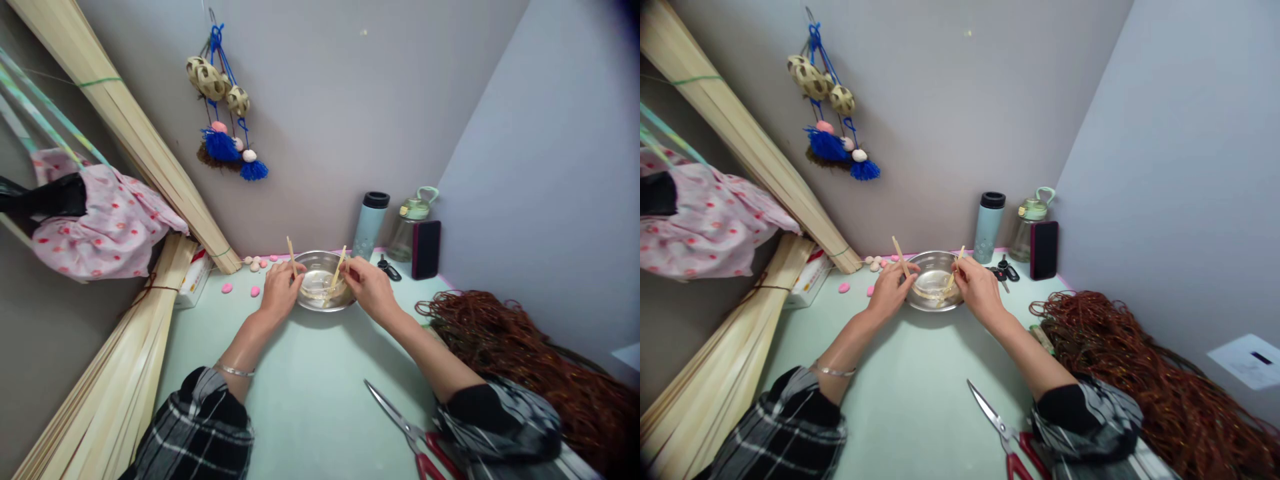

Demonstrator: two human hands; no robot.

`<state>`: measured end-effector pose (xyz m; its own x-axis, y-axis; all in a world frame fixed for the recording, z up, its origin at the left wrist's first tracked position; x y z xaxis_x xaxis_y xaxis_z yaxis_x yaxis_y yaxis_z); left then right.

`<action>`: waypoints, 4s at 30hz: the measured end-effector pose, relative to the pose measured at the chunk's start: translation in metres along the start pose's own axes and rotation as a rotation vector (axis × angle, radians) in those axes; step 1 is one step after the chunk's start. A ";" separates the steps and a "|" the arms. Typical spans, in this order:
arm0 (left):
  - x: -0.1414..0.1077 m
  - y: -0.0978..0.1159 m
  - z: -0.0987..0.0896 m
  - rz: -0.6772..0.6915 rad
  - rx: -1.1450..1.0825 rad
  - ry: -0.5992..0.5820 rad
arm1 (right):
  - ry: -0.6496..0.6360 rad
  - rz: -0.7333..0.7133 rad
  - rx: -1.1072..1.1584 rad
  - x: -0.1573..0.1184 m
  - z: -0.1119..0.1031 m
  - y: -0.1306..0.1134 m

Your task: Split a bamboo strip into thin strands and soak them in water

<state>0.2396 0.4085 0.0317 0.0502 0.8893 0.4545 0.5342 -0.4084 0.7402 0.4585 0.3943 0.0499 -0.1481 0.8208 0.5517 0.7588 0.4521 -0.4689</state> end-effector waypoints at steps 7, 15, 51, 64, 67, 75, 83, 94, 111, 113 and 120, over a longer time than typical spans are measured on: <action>-0.001 0.000 0.002 0.008 0.088 -0.036 | -0.003 0.001 0.013 0.000 0.000 0.000; 0.003 -0.008 -0.001 -0.003 -0.006 0.015 | 0.026 0.109 0.220 0.005 -0.006 0.002; 0.016 0.007 -0.044 -0.043 -0.271 0.210 | 0.176 0.354 0.534 0.009 -0.005 0.016; 0.023 -0.016 -0.047 -0.152 -0.553 0.192 | -0.018 0.280 0.429 0.018 -0.016 0.026; 0.023 -0.014 -0.048 -0.164 -0.594 0.202 | -0.018 0.266 0.391 0.019 -0.019 0.027; 0.023 -0.013 -0.050 -0.130 -0.515 0.191 | -0.041 0.177 0.093 0.011 -0.013 0.020; 0.017 -0.015 -0.041 -0.083 -0.229 0.103 | -0.065 0.093 -0.158 0.013 -0.026 0.021; 0.005 0.021 -0.024 0.049 0.542 -0.226 | -0.217 -0.014 -0.453 0.013 -0.031 -0.001; 0.008 0.019 -0.032 0.052 0.413 -0.182 | -0.587 -0.208 -0.501 -0.001 -0.019 -0.019; 0.010 0.017 -0.034 0.065 0.343 -0.148 | -0.615 -0.212 -0.461 -0.003 -0.015 -0.022; 0.013 0.010 -0.037 0.036 0.156 -0.039 | -0.564 -0.236 -0.299 -0.002 -0.013 -0.027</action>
<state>0.2144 0.4088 0.0630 0.1026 0.8832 0.4577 0.6558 -0.4060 0.6364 0.4469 0.3757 0.0707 -0.5779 0.8051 0.1339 0.7961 0.5922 -0.1250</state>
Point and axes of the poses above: each hand's wrist, its own x-axis towards the middle knuckle, its own z-axis out of the palm, y = z × x, the point moved 2 cm from there along x, towards the middle knuckle, and after that the axes turned 1 degree about -z, right-handed, at the moved point
